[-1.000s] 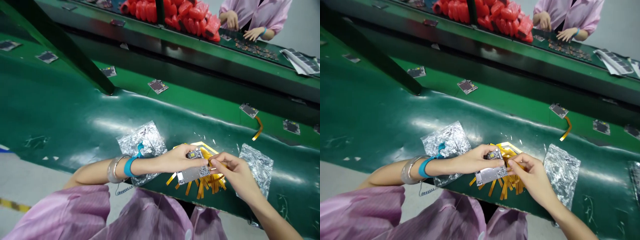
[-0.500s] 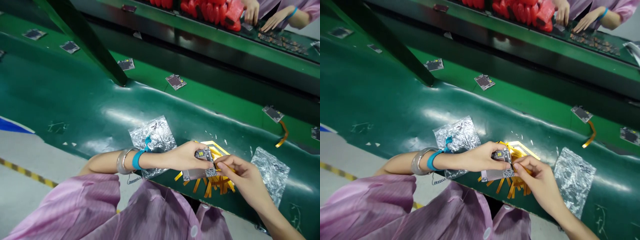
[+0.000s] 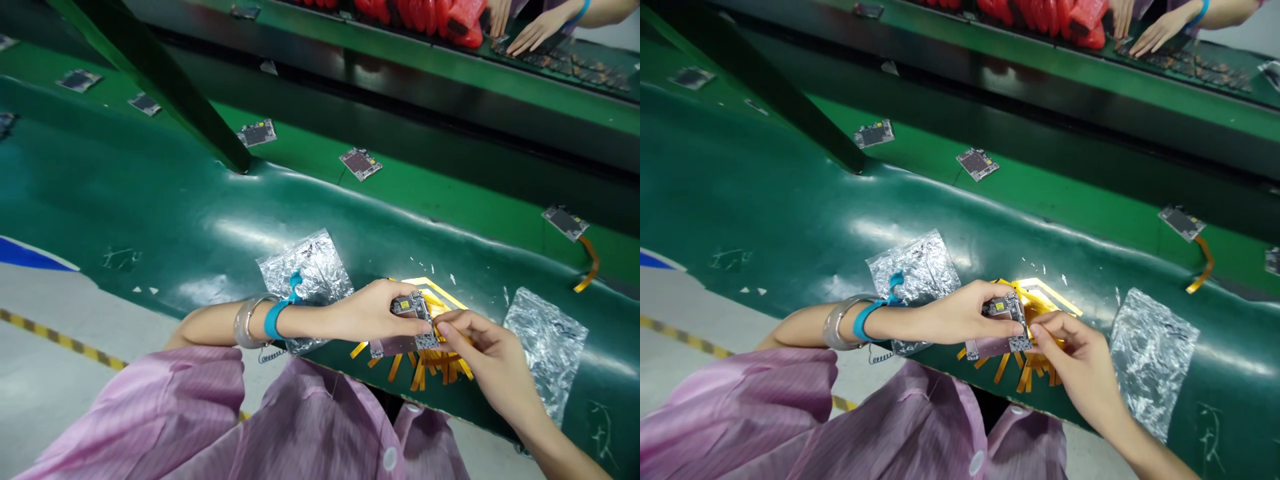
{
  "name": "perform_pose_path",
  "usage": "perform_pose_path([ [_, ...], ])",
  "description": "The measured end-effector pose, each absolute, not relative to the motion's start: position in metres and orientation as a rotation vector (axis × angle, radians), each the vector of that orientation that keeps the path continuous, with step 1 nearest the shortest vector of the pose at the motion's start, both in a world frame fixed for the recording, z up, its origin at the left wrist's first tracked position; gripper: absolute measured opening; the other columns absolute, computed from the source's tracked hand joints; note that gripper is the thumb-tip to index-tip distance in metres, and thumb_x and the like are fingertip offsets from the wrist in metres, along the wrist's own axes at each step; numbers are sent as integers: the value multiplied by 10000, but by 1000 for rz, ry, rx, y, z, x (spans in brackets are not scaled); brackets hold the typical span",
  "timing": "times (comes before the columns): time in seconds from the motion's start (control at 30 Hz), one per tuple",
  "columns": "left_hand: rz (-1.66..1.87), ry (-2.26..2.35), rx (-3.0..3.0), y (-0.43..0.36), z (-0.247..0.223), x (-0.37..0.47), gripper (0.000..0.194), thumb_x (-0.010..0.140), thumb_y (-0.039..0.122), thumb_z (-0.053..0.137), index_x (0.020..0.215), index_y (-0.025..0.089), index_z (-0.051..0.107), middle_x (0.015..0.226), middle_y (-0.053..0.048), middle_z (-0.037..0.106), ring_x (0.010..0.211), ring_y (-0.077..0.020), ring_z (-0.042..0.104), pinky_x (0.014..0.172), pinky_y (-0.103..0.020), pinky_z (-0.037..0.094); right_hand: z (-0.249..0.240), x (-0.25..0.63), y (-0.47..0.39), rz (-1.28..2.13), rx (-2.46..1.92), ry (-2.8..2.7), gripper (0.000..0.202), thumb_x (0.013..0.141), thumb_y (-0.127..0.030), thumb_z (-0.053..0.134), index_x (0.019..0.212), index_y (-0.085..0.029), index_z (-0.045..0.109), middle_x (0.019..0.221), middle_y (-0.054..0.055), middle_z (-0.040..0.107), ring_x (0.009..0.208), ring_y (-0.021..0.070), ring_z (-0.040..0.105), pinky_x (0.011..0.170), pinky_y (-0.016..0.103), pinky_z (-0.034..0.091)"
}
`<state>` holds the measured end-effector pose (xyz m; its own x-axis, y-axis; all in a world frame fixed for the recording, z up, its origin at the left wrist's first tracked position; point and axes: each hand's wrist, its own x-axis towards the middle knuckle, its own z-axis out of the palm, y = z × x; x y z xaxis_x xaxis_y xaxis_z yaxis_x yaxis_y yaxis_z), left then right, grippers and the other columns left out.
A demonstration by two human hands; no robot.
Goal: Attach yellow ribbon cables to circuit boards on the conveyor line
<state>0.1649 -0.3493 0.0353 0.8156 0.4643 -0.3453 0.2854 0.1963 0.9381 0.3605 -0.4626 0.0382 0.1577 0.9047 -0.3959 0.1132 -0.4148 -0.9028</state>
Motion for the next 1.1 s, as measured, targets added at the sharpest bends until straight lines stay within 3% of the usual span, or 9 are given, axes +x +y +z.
perform_pose_path([
  [0.5,81,648,1483,-353,31,167,321,885,443,673,779,172,537,720,47,486,658,-97,430,575,-239,331,40,364,-468,1300,-1653,-1092,234,883,-359,756,696,-221,729,851,37,762,712,158,733,635,212,618],
  [0.77,85,674,1443,-353,29,171,260,860,407,695,825,168,596,725,46,507,667,-100,440,583,-242,341,39,364,-468,1316,-1660,-1112,207,889,-356,737,724,-230,749,881,35,782,695,149,727,642,219,593],
  [0.93,93,690,1378,-351,19,175,263,812,365,732,745,161,579,672,60,472,632,-85,424,548,-227,314,33,365,-469,1436,-1658,-1037,283,893,-482,741,763,-233,779,925,57,796,809,208,767,721,274,637],
  [1.1,137,651,1323,-346,14,175,237,862,374,697,904,144,661,759,31,571,684,-97,480,600,-229,379,21,373,-469,1584,-1595,-763,442,919,-645,653,939,-223,784,1015,85,789,822,247,795,846,398,660],
])
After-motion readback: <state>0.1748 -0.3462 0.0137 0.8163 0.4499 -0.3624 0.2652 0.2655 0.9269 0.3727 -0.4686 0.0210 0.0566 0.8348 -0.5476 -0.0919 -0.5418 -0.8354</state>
